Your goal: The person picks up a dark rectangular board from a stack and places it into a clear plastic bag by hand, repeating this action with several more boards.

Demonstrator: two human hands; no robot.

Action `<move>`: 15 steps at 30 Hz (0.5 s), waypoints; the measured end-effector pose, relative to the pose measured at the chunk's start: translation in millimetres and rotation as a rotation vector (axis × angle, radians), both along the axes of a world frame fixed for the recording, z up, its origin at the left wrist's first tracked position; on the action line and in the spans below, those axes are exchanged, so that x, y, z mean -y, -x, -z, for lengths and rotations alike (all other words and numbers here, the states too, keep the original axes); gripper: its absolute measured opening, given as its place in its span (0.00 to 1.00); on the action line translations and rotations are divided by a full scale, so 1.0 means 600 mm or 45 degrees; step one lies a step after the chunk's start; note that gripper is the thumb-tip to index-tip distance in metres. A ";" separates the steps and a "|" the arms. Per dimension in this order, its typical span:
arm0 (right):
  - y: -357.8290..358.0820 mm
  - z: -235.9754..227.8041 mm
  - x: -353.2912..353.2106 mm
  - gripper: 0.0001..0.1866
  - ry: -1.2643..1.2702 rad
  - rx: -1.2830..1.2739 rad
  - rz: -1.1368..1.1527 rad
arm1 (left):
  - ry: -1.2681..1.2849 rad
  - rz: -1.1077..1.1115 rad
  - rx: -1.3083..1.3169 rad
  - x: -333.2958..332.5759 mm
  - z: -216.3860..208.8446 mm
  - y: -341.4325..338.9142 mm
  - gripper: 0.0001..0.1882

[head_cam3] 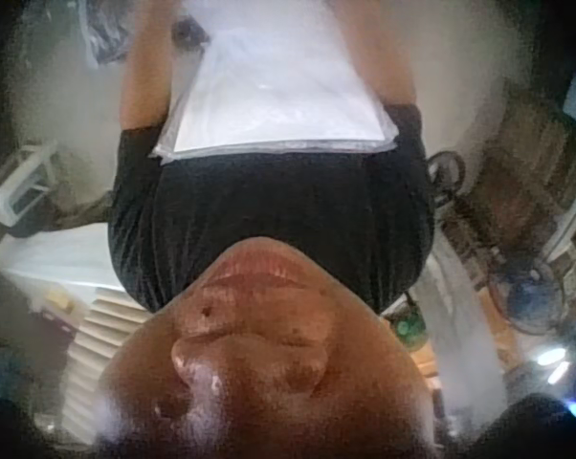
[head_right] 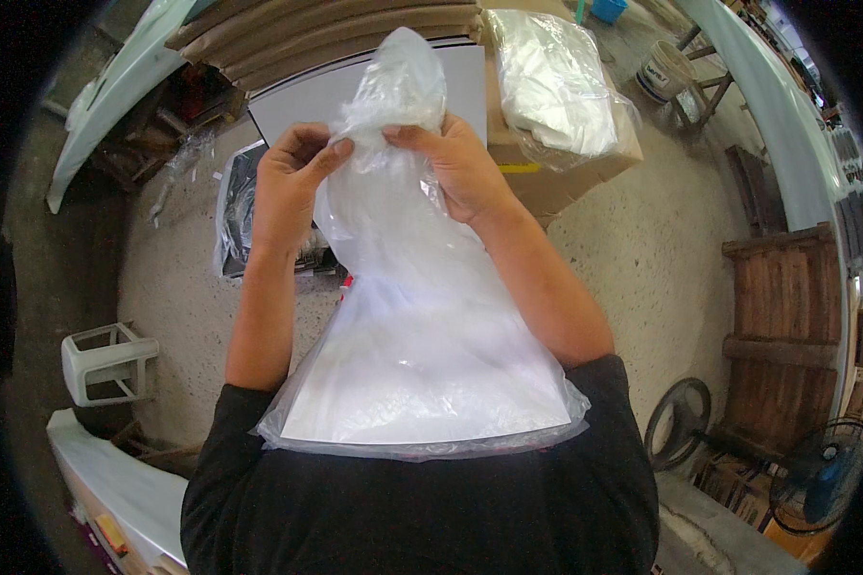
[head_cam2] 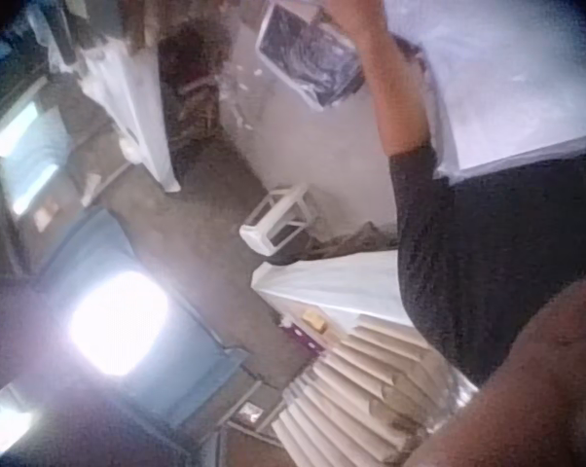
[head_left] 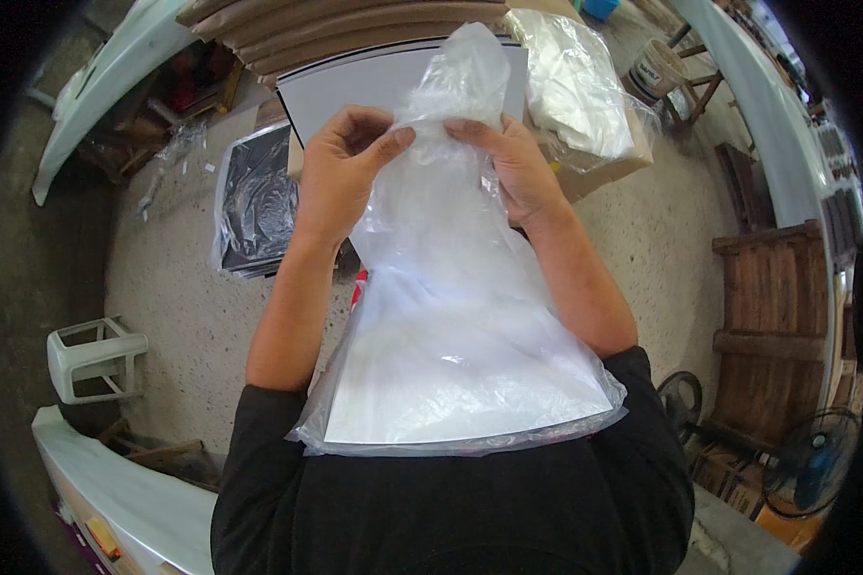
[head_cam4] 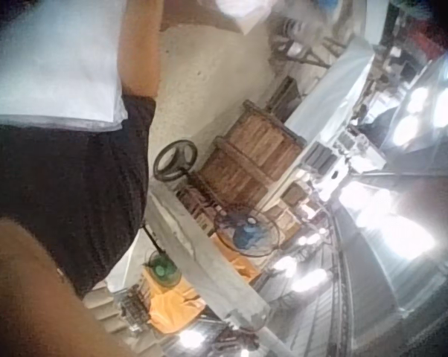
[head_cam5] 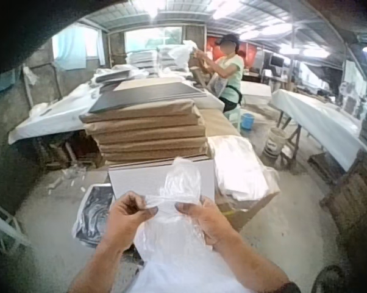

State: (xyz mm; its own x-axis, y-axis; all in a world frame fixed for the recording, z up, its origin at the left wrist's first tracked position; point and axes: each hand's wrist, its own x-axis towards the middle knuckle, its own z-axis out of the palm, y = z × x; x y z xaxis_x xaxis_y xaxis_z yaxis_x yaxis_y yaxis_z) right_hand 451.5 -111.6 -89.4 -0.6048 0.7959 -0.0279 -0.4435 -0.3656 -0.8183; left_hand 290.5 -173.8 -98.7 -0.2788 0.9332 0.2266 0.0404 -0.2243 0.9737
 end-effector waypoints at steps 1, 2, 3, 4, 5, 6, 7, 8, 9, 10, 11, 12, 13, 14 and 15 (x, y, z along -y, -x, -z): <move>-0.005 -0.001 -0.003 0.14 0.004 0.044 -0.042 | -0.057 0.012 0.016 0.001 0.005 0.008 0.12; -0.006 -0.002 -0.004 0.13 0.008 0.088 -0.085 | 0.025 0.026 0.026 0.004 0.007 0.013 0.11; -0.009 -0.005 -0.003 0.13 0.001 0.099 -0.074 | 0.109 0.051 0.035 0.008 -0.002 0.012 0.10; -0.010 -0.007 -0.003 0.13 -0.004 0.111 -0.068 | 0.194 0.072 0.046 0.011 -0.012 0.011 0.09; -0.010 -0.007 -0.002 0.13 -0.010 0.122 -0.063 | 0.319 0.125 0.110 0.017 -0.030 0.006 0.08; -0.011 -0.005 -0.003 0.14 -0.017 0.121 -0.016 | 0.442 0.184 0.173 0.022 -0.058 -0.005 0.08; -0.012 -0.002 -0.004 0.14 -0.024 0.120 0.032 | 0.565 0.245 0.236 0.023 -0.070 -0.011 0.09; -0.014 0.003 -0.005 0.14 -0.030 0.119 0.081 | 0.492 0.260 0.226 0.017 -0.056 -0.006 0.09; -0.011 0.007 -0.005 0.14 0.002 0.049 0.072 | 0.415 0.253 0.212 0.017 -0.034 0.008 0.10; -0.011 0.013 -0.007 0.14 0.037 -0.017 0.077 | 0.339 0.260 0.200 0.014 -0.018 0.019 0.10; -0.012 0.015 -0.008 0.15 0.071 -0.082 0.084 | 0.202 0.249 0.148 0.013 -0.011 0.027 0.11; -0.012 0.017 -0.008 0.15 0.034 -0.040 0.056 | 0.069 0.231 0.095 0.013 -0.008 0.034 0.11; -0.015 0.018 -0.008 0.15 -0.003 0.001 0.029 | -0.063 0.213 0.042 0.014 -0.008 0.037 0.12; -0.015 0.019 -0.007 0.15 -0.040 0.042 0.002 | -0.046 0.076 -0.004 0.018 -0.009 0.030 0.12; -0.015 0.020 -0.005 0.15 -0.036 0.049 0.010 | -0.029 -0.054 -0.048 0.021 -0.026 0.009 0.12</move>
